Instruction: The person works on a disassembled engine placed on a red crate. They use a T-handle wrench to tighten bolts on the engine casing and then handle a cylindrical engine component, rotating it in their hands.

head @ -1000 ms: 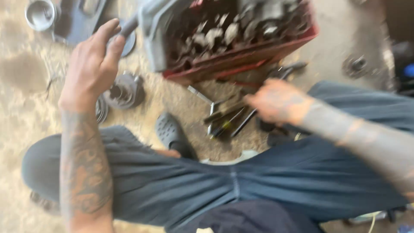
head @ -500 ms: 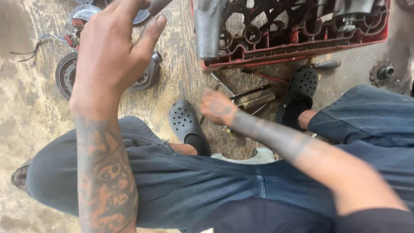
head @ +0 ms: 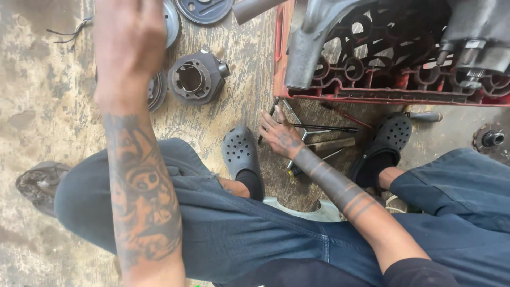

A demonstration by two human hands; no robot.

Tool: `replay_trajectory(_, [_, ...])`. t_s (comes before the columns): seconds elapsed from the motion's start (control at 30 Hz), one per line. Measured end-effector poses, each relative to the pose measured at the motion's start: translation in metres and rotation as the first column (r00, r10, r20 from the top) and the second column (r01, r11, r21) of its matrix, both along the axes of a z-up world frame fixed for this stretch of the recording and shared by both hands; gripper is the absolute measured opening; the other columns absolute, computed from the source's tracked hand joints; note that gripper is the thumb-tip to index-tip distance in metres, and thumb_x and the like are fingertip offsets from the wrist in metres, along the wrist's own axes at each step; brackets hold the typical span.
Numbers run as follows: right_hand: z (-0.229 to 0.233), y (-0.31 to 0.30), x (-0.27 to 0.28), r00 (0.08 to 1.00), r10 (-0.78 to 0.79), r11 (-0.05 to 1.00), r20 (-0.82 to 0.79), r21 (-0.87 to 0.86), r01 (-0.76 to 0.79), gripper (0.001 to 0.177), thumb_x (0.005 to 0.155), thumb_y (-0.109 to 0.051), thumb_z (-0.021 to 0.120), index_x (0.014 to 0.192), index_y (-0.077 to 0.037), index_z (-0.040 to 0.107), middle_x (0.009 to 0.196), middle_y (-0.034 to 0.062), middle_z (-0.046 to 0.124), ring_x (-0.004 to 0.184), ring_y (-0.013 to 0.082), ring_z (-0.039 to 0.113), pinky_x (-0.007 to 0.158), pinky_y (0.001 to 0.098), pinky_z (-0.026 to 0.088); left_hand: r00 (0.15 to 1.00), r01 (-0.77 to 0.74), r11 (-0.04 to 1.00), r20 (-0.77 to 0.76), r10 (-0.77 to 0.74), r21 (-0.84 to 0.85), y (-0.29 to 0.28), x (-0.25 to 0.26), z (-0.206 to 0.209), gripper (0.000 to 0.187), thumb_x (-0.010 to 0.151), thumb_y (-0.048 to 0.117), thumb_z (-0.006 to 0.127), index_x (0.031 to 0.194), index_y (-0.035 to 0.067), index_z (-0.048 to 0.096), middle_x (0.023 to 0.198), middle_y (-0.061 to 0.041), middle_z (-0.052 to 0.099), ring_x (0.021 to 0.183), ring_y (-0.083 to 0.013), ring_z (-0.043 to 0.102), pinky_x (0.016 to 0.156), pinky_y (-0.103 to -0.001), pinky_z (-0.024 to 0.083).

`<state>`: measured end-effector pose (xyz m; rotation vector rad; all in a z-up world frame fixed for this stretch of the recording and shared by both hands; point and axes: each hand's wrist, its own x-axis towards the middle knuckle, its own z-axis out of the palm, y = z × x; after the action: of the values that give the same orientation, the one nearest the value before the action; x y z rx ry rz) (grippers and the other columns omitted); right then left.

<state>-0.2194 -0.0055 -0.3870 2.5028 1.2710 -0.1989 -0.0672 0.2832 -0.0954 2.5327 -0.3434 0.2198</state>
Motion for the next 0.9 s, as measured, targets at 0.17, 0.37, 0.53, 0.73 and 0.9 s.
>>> replay_trajectory(0.17, [-0.017,-0.005,-0.027,0.989,-0.14,0.977,-0.044,0.155,0.145,0.065,0.08,-0.016,0.054,0.145,-0.026,0.053,0.168,0.0102,0.034,0.16,0.0236,0.019,0.12,0.0698,0.005,0.817,-0.537,0.818,-0.371,0.442,-0.208,0.009,0.034,-0.017,0.032,0.098,0.031,0.03,0.075,0.017,0.048,0.062,0.001,0.049,0.054,-0.009,0.058,0.051,-0.028,0.045])
replay_trajectory(0.37, [0.027,0.011,-0.01,0.839,-0.238,0.803,-0.489,0.386,0.453,0.049,0.081,-0.03,0.063,0.13,-0.021,0.063,0.138,0.0101,0.06,0.14,0.0306,0.048,0.106,0.0786,0.027,0.961,-0.163,0.98,0.206,0.183,-0.112,-0.02,0.077,-0.034,0.047,0.102,0.025,0.034,0.094,0.003,0.076,0.093,-0.021,0.077,0.081,-0.0417,0.067,0.063,-0.053,0.041])
replay_trajectory(0.53, [0.096,-0.008,0.019,0.701,-0.135,0.72,-0.7,0.418,0.555,0.048,0.094,-0.031,0.05,0.139,-0.014,0.055,0.134,0.0121,0.064,0.118,0.036,0.063,0.094,0.0512,0.05,0.969,-0.231,0.887,-0.171,0.175,-0.4,-0.097,0.042,0.042,0.097,0.093,0.076,0.013,0.121,0.007,0.076,0.113,-0.012,0.077,0.101,-0.0246,0.07,0.086,-0.042,0.046])
replay_trajectory(0.73, [0.306,-0.036,0.045,0.541,-0.061,0.683,-0.839,0.36,0.636,0.047,0.103,-0.027,0.045,0.147,-0.009,0.048,0.14,0.0212,0.059,0.128,0.042,0.057,0.103,0.0546,0.048,0.959,-0.179,0.892,-0.274,0.065,-0.416,-0.125,0.042,0.043,0.072,0.101,0.055,0.021,0.126,0.011,0.073,0.122,-0.015,0.072,0.112,-0.0302,0.067,0.094,-0.046,0.046])
replay_trajectory(0.9, [0.378,-0.049,0.074,0.611,-0.165,0.749,-0.774,0.305,0.588,0.056,0.103,-0.015,0.042,0.159,-0.015,0.04,0.128,0.0159,0.068,0.086,0.0219,0.072,0.053,0.0256,0.05,0.972,0.122,0.907,-0.135,-0.191,-0.402,-0.16,0.031,0.037,0.046,0.103,0.023,0.041,0.137,0.01,0.068,0.128,-0.02,0.069,0.118,-0.0374,0.065,0.101,-0.05,0.05])
